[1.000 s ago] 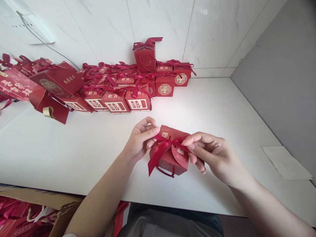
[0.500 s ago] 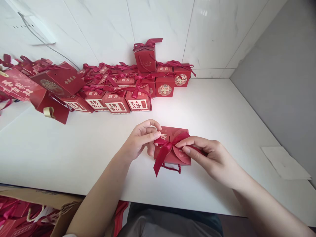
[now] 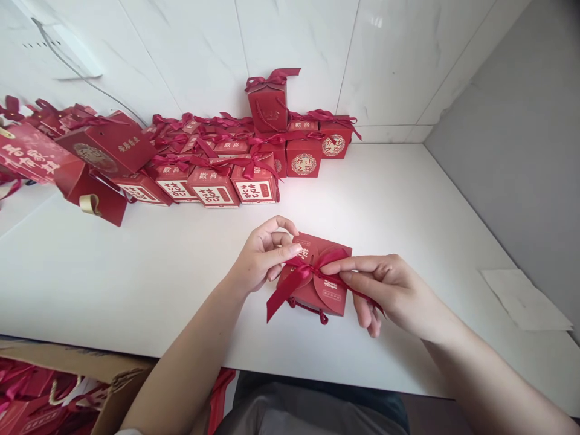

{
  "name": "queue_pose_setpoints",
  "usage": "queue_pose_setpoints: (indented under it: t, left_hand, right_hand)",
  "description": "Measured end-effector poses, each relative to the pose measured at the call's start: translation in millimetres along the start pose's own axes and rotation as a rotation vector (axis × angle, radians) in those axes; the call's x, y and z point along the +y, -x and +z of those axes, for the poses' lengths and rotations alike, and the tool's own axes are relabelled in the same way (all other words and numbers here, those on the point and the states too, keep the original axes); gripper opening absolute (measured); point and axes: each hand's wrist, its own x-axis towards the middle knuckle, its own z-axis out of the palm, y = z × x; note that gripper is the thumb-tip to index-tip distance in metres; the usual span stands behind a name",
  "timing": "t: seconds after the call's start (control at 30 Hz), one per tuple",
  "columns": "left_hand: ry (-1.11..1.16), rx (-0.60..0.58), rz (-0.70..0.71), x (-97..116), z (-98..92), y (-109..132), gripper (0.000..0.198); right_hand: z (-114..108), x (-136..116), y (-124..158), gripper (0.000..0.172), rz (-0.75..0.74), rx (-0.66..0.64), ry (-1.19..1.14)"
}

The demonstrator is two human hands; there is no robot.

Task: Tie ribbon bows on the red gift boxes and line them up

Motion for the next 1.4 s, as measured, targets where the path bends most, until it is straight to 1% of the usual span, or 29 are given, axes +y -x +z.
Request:
queue_pose_setpoints:
  t: [0.07,0.2,0.33,0.47,0.5,0.53,0.57,0.6,0.67,0.7,0.73,0.77,0.83,0.93,1.03,1.13,1.23,1.4]
  left_hand:
    - [-0.013,0.004,0.014,-0.4,0.6,0.0,0.021]
    - [-0.02,-0.008,0.018,-0.9,-0.3,0.1,0.02]
    - [-0.022,0.015,0.024,-1.1,-0.2,0.1,0.021]
    - [-0.036,0.063,0.039,-0.3,1.7,0.8,0.022]
    - [-0.036,0.077,0.047,0.0,1.9,1.1,0.023]
    - [-0.033,0.083,0.054,0.2,1.7,1.5,0.023]
    - [-0.03,0.078,0.058,0.5,1.2,1.9,0.023]
    - [-0.025,0.059,0.059,0.7,0.6,2.2,0.023]
    - [-0.018,-0.005,0.052,0.9,-0.9,2.9,0.02]
    - [-0.015,-0.035,0.048,1.0,-1.5,3.1,0.019]
    - [-0.012,-0.059,0.046,1.0,-1.8,3.1,0.018]
    - [-0.008,-0.077,0.044,1.1,-2.0,3.1,0.018]
    - [0.003,-0.104,0.036,1.4,-2.0,3.0,0.018]
    - [-0.008,-0.116,0.021,1.9,-2.4,3.0,0.017]
    - [-0.039,-0.107,0.003,2.5,-3.0,3.3,0.016]
    - [-0.059,-0.118,-0.01,3.4,-2.8,3.4,0.015]
    - [-0.064,-0.097,-0.01,3.9,-2.2,2.6,0.015]
    - [-0.059,-0.051,0.001,1.4,-2.8,0.0,0.021]
  right_hand:
    - [-0.9,1.5,-0.7,0.036,-0.027,0.023,0.04]
    - [-0.9,2.5,-0.5,0.025,-0.158,0.087,0.151]
    - [0.5,1.3,-0.1,0.016,-0.241,0.09,0.199]
    - [0.9,3.5,-1.6,0.014,-0.294,0.083,0.233]
    - [0.6,4.8,-2.3,0.015,-0.306,0.094,0.264]
    - [0.1,6.4,-3.1,0.015,-0.329,0.135,0.316]
    - [-0.5,8.1,-3.9,0.015,-0.382,0.214,0.395]
    - [-1.1,9.8,-4.7,0.013,-0.472,0.326,0.5]
    - [-1.5,12.9,-5.7,0.009,-0.737,0.575,0.752]
    - [-0.9,14.1,-5.8,0.006,-0.885,0.647,0.867]
    - [0.5,15.0,-5.7,0.006,-1.019,0.66,0.961]
    - [2.7,15.5,-5.4,0.007,-1.123,0.621,1.035]
    - [9.1,15.8,-4.7,0.011,-1.23,0.476,1.134]
    - [18.9,14.6,-5.3,0.024,-1.264,0.285,1.23]
    - [22.6,13.1,-7.4,0.023,-1.268,0.141,1.202]
    - [20.5,12.3,-8.7,0.021,-1.274,0.095,1.03]
    - [16.7,11.6,-8.6,0.017,-1.254,0.062,0.877]
    - [9.9,10.9,-7.8,0.013,-1.185,-0.016,0.754]
